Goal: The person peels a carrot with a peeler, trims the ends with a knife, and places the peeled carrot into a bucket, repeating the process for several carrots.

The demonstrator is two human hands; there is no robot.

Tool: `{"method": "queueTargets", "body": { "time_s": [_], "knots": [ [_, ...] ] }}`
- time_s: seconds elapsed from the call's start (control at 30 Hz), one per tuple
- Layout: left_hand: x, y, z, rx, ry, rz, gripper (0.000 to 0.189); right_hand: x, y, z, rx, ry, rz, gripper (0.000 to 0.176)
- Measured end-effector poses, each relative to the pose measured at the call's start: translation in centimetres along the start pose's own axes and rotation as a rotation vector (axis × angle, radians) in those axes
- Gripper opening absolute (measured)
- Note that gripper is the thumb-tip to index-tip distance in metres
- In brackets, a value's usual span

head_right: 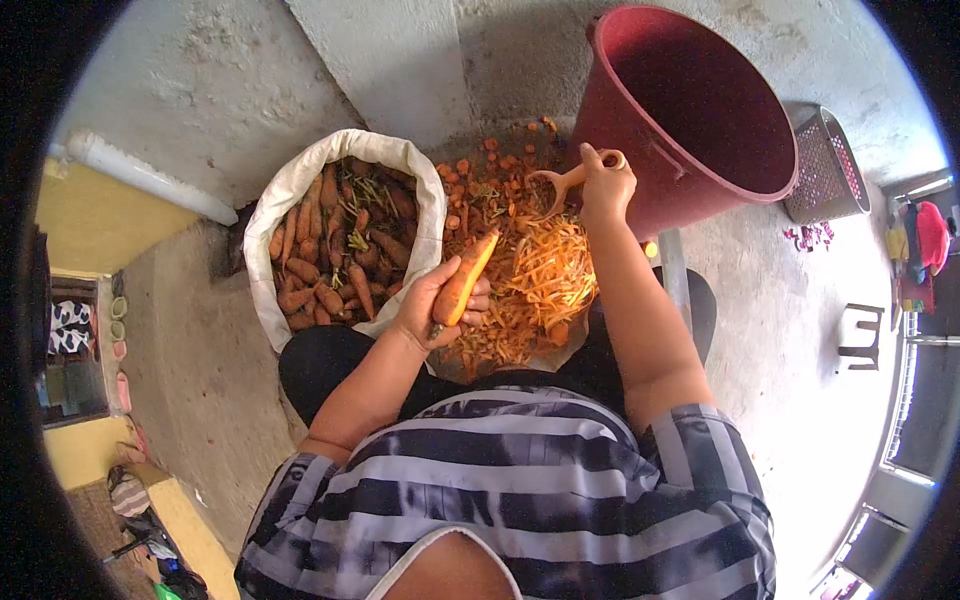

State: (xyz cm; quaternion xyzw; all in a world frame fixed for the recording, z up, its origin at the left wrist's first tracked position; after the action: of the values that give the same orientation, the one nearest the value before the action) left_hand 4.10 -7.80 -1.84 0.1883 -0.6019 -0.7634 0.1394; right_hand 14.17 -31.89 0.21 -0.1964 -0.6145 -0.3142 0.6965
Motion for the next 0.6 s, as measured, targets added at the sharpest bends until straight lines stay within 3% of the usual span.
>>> {"method": "queueTargets", "body": {
  "time_s": [0.07, 0.1, 0.13, 0.17, 0.2, 0.3, 0.33, 0.43, 0.5, 0.57, 0.6],
  "knots": [
    [-0.8, 0.0, 0.1, -0.057, 0.008, 0.044, 0.031, 1.3, 1.7, 3.3, 0.088, 0.028, -0.195, 0.016],
    [3.8, 0.3, -0.8, -0.064, 0.008, 0.110, 0.030, 3.0, -0.9, 6.7, 0.169, 0.012, -0.084, 0.017],
    [2.2, 0.2, -0.7, -0.109, 0.046, 0.008, 0.028, 3.2, 2.0, 9.5, 0.325, 0.104, -0.099, 0.017],
    [0.7, 0.5, -0.6, -0.152, 0.083, -0.095, 0.027, 2.2, 4.4, 11.1, 0.468, 0.069, -0.195, 0.017],
    [-0.6, 0.2, 0.3, -0.322, 0.146, -0.217, 0.027, 2.3, 6.6, 13.8, 0.604, 0.126, -0.206, 0.016],
    [-0.4, -1.3, -0.1, -0.289, 0.124, -0.220, 0.027, -0.3, 8.3, 14.6, 0.685, 0.228, -0.158, 0.016],
    [-0.5, -0.9, 0.1, -0.206, 0.107, -0.314, 0.027, -1.0, 8.1, 13.2, 0.623, 0.265, -0.103, 0.016],
    [0.6, -0.2, 0.1, -0.129, 0.027, -0.071, 0.030, -2.5, 5.9, 6.1, 0.345, 0.254, -0.064, 0.017],
    [0.7, 0.8, 0.2, -0.123, 0.038, -0.072, 0.032, -2.2, 2.3, 0.9, 0.127, 0.084, 0.176, 0.020],
    [0.3, 1.2, 0.3, -0.127, 0.052, -0.069, 0.031, -2.7, -0.6, -1.0, -0.046, 0.076, 0.030, 0.020],
    [0.1, 0.9, 0.2, -0.136, 0.049, -0.041, 0.031, -1.4, -0.3, 0.1, -0.015, 0.051, -0.003, 0.020]
  ]
}}
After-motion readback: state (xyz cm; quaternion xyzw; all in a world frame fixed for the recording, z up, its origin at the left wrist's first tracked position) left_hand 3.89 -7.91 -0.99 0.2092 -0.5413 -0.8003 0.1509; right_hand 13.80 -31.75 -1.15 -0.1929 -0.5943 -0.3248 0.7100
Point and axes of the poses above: each hand's wrist, its own z-axis away from the middle knuckle, its own y-axis out of the palm, x = y × z, the point moved 9 cm from there along -z, towards the middle knuckle
